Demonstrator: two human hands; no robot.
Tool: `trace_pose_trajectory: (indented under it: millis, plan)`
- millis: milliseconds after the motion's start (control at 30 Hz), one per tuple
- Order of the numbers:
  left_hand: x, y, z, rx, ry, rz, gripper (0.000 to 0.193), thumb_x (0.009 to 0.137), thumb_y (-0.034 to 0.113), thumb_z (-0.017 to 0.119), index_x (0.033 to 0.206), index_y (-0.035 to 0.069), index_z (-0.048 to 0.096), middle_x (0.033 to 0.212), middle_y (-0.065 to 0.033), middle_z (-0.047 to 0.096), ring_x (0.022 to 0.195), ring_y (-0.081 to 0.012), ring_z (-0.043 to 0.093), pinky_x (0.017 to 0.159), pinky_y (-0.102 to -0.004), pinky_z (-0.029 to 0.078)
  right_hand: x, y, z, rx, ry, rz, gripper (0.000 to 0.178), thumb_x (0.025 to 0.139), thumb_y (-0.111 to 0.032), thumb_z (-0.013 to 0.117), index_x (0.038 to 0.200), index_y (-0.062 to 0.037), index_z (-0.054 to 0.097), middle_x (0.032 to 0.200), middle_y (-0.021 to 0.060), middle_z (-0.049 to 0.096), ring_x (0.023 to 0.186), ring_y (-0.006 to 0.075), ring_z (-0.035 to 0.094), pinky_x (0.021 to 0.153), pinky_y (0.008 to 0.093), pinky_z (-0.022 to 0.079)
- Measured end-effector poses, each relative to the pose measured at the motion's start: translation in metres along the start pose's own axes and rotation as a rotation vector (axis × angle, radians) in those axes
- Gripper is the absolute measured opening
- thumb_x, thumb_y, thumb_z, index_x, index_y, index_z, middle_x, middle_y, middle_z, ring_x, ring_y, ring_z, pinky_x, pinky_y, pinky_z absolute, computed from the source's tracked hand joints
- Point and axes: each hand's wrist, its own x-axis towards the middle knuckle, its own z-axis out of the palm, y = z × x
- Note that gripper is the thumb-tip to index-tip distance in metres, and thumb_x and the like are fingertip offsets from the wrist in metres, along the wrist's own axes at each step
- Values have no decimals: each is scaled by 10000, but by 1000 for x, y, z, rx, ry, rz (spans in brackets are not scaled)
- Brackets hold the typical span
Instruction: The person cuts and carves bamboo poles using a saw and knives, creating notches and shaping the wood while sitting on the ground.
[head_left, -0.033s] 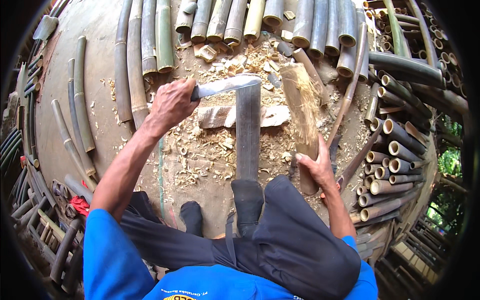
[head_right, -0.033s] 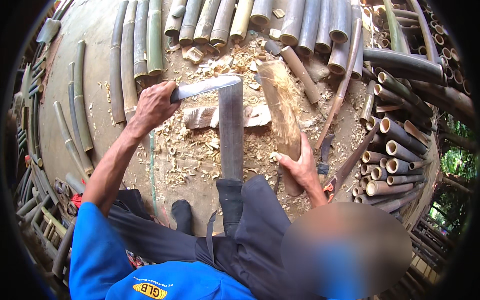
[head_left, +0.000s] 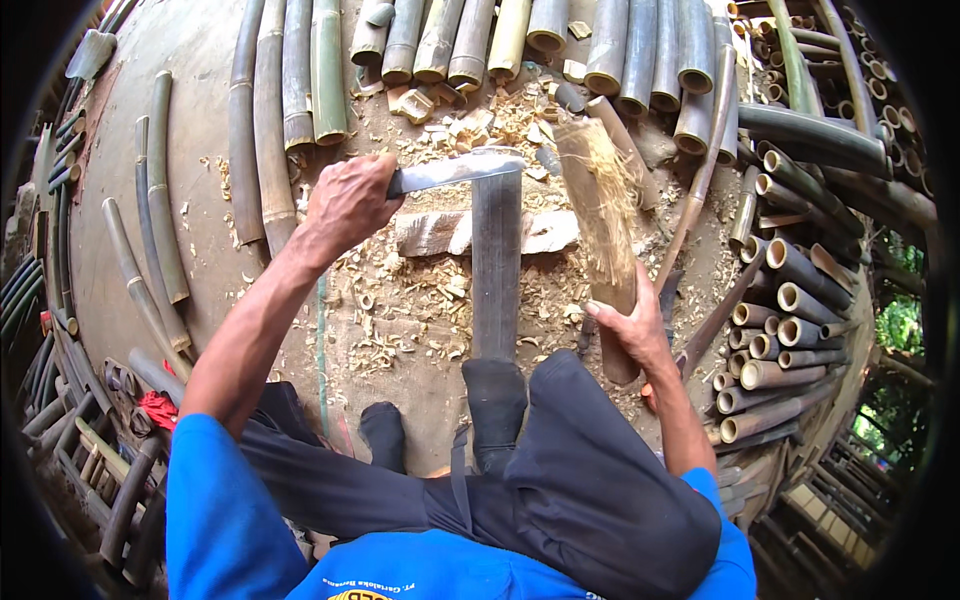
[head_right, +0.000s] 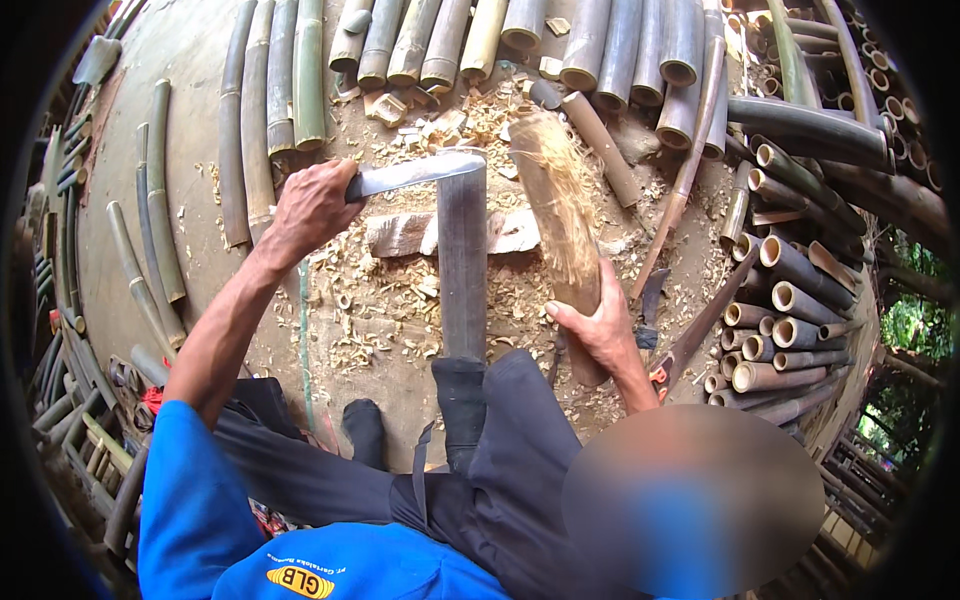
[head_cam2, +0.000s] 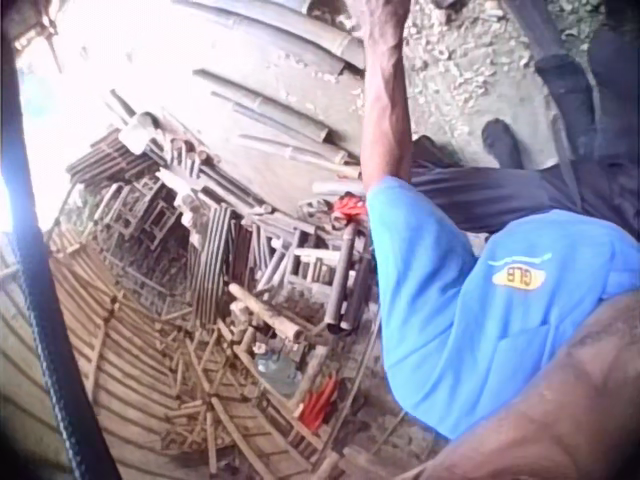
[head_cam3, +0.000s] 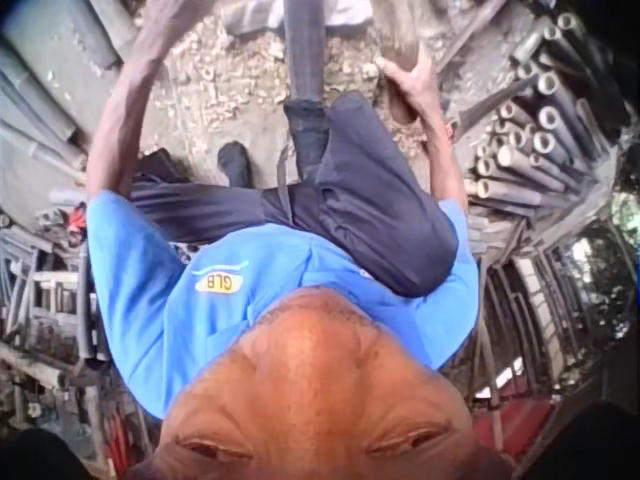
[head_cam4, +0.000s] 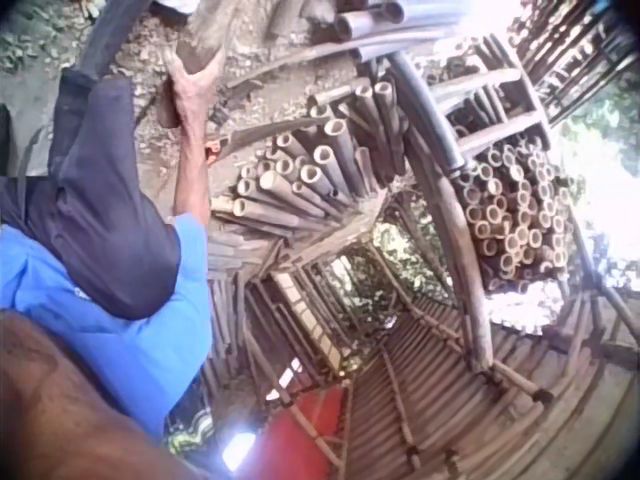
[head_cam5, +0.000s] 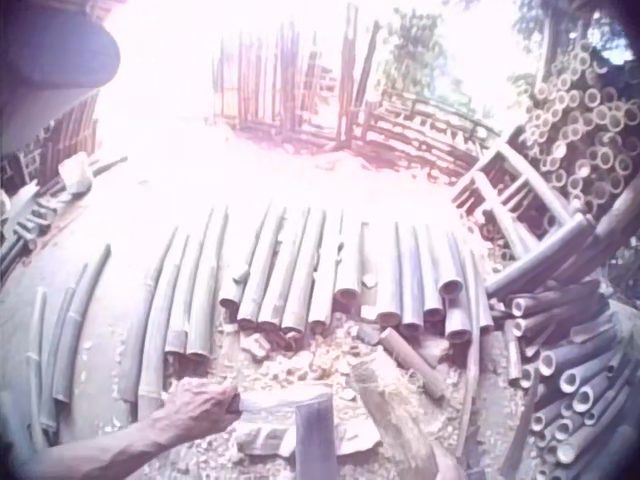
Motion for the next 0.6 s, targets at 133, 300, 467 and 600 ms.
trace_pose_trajectory:
  millis: [133, 300, 467, 600]
  plan:
    - [16, 10, 3, -44, -103, -25, 300, 882, 256, 777, 954, 32, 591, 921, -181, 700, 878, -362, 714, 796, -485, 553, 23, -33, -7, -256, -31, -36, 848, 786, -330, 888, 1452, 1, 481, 1312, 218, 658, 1167, 314, 668, 1031, 432, 513]
    - [17, 2, 14, 1, -106, -81, 177, 954, 203, 641, 966, 29, 613, 872, -217, 711, 808, -389, 726, 739, -504, 563, 46, -47, -6, -711, -69, -398, 781, 799, -248, 873, 1451, -37, 498, 1278, 230, 681, 1099, 373, 710, 958, 461, 563]
    - [24, 3, 15, 31, -84, -7, 141, 950, 97, 532, 933, 9, 641, 774, -238, 705, 729, -393, 731, 676, -514, 566, 136, -53, -33, -1207, -199, -1307, 448, 911, -262, 786, 1271, -85, 588, 969, 105, 671, 832, 260, 681, 720, 415, 578]
    - [30, 3, 12, 36, -262, -159, 167, 970, 94, 525, 933, -5, 654, 837, -223, 734, 803, -368, 770, 658, -489, 609, 177, -79, -33, -1482, -136, -1192, 366, 939, -289, 747, 1208, -83, 609, 887, 96, 667, 790, 213, 683, 683, 388, 588]
